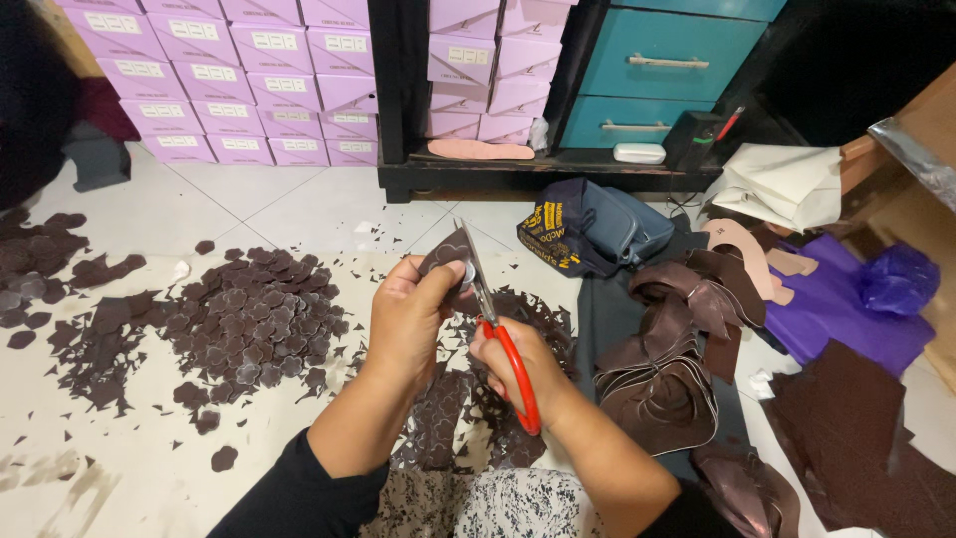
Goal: The person sits on the floor and uses red-handled scissors to cut small flower-shaped pieces from a dark brown sheet. The cut pieces are placed into a growing pile on the floor while the person repeatedly picks up new sections of the sheet to continue cutting.
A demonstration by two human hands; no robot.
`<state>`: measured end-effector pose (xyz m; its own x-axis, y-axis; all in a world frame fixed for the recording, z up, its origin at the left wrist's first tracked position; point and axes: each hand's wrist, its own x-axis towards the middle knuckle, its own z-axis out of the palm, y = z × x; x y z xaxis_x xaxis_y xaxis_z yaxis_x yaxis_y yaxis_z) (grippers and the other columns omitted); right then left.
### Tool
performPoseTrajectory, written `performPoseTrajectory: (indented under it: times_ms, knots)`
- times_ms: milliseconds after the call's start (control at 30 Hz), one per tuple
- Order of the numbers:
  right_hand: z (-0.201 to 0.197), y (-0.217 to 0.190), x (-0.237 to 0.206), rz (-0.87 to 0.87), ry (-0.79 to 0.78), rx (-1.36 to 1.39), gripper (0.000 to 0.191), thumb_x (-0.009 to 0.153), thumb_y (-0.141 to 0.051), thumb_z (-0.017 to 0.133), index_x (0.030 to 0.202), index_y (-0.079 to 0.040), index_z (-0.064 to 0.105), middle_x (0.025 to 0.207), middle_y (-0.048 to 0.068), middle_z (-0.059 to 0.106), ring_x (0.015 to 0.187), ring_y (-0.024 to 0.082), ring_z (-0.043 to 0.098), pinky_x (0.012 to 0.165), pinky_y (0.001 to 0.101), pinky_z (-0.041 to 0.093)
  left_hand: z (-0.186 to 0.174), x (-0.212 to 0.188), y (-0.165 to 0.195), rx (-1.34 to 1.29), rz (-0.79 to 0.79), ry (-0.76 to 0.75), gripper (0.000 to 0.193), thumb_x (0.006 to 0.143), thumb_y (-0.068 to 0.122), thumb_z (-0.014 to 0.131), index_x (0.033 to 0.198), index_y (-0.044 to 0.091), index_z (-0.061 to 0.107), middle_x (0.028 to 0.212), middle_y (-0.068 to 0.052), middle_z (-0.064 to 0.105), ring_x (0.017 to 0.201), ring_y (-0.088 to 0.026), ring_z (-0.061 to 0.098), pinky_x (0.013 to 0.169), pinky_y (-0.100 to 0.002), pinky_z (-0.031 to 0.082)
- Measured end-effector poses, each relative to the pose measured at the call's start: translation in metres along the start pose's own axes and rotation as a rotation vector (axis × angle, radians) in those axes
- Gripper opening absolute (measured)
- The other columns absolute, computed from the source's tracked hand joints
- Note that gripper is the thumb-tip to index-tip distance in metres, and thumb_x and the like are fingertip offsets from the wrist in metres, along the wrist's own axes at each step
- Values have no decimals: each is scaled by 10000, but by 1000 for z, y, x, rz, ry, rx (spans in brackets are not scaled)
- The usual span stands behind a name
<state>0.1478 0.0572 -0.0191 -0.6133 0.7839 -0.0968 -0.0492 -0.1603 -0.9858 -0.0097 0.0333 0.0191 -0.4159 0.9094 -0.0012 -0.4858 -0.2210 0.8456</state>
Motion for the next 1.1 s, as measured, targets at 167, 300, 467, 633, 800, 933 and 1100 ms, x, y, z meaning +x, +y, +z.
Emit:
performPoseTrajectory:
  times_ms: [167, 300, 467, 633, 800, 933, 1100]
  knots:
    - [5, 4, 3, -7, 49, 2, 108, 915, -148, 580, 866, -54, 560, 650, -10, 469, 457, 83, 400, 424, 255, 360, 0, 2, -8, -3, -20, 27, 106, 902, 114, 728, 929, 56, 645, 830, -38, 715, 686, -76, 606, 586, -212, 426]
    - [10, 4, 4, -11, 90, -38, 126, 904, -160, 547, 878, -43, 586, 638, -6, 485, 458, 87, 414, 422, 257, 365, 3, 4, -11, -88, -56, 45, 100, 897, 107, 720, 928, 59, 638, 849, -39, 711, 710, -86, 637, 608, -217, 458]
    - [14, -1, 4, 31, 116, -17, 128, 905, -181, 595, 896, -55, 576, 634, -10, 474, 473, 88, 425, 432, 258, 353, 4, 3, -9, -133, -81, 42, 104, 896, 97, 718, 929, 50, 631, 854, -43, 700, 718, -98, 650, 613, -228, 484]
    - [8, -5, 5, 10, 85, -125, 172, 919, -243, 596, 913, -72, 582, 657, -15, 501, 502, 89, 478, 464, 251, 395, 4, 2, -11, -100, -147, 41, 112, 897, 102, 721, 923, 47, 627, 821, -55, 687, 661, -116, 613, 588, -245, 491]
    - [5, 0, 10, 8, 59, -44, 185, 928, -240, 576, 920, -55, 563, 681, -4, 503, 530, 99, 490, 473, 254, 403, 7, 2, -16, -154, -129, 39, 130, 896, 109, 727, 935, 46, 621, 825, -59, 695, 664, -108, 616, 585, -244, 488]
    - [3, 3, 11, 19, 57, -28, 182, 923, -229, 574, 920, -47, 570, 678, 10, 497, 527, 106, 486, 468, 259, 405, 6, 1, -17, -150, -124, 45, 131, 902, 113, 726, 944, 42, 624, 839, -56, 702, 674, -98, 617, 575, -234, 466]
    - [2, 4, 9, 7, 31, -3, 181, 928, -234, 567, 915, -53, 564, 696, 7, 509, 554, 108, 501, 498, 263, 427, 7, 1, -19, -143, -119, 45, 128, 910, 126, 729, 943, 47, 634, 814, -61, 696, 628, -96, 560, 558, -234, 441]
